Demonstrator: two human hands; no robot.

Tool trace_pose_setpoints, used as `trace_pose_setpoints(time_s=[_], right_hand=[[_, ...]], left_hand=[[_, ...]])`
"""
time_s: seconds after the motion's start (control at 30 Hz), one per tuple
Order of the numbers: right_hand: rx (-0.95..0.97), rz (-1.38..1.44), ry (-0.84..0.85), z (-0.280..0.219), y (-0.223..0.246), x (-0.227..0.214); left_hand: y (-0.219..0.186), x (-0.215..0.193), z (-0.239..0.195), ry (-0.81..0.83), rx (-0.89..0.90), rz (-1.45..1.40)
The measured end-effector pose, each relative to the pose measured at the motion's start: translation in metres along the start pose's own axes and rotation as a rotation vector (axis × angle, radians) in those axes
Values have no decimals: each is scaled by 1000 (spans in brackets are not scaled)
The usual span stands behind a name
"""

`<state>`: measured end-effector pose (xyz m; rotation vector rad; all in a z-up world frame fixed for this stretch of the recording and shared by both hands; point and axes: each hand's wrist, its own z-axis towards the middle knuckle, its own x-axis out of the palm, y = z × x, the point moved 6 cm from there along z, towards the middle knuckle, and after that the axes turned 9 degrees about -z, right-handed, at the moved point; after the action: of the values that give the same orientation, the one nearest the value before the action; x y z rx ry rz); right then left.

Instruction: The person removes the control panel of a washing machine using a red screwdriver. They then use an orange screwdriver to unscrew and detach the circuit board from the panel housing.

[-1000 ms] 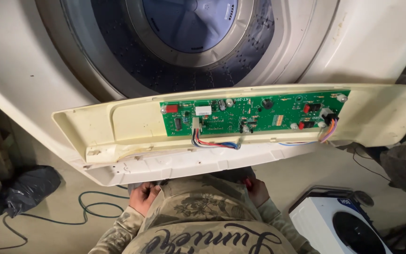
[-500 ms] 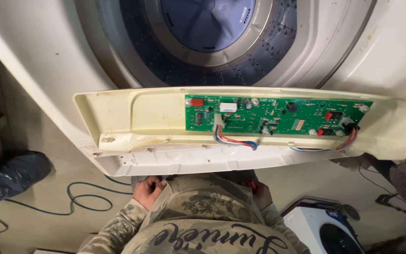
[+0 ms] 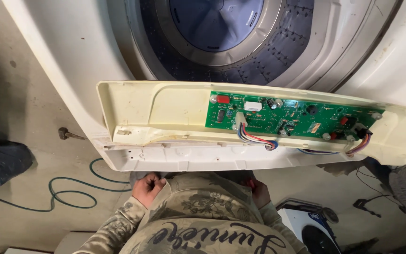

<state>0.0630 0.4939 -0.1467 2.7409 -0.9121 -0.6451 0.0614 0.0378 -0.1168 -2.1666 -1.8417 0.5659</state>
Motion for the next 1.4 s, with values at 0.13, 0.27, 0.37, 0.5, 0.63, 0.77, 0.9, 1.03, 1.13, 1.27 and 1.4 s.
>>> trace_pose_setpoints(time_s=[0.13,0.27,0.37,0.5,0.63,0.77,0.9,1.03,1.13,1.27,1.4], right_hand=[[-14,-6,-2,-1,7,-1],[12,-31,3,0,4,2],[5,-20,10,0,-2,6],[-10,-15,-3,-1,4,5],[-13,-3,-16,0,18,-1],[-36,-30,-22,1,3,6],[-77,-69,-63,13,-29,20],[-82,-69,-62,12,-30,25],[-83,-72,-80,14,-22,22],[-80,-66,-77,6,-39,42],[-116,-20,-80,7,-30,38]], left_hand=[[2,-1,0,11,-20,-5],[5,-3,0,21,-20,-12],[11,-3,0,-3,4,9],[3,-6,-1,6,-37,27],[-51,-10,0,140,319,314],[-223,-26,-33,179,978,454],[-360,-38,-54,58,1147,500],[-414,-34,-42,-214,1113,645],[-433,-25,-27,-311,1058,628],[-438,-16,-9,-333,910,676],[-436,-11,-4,-328,958,694]])
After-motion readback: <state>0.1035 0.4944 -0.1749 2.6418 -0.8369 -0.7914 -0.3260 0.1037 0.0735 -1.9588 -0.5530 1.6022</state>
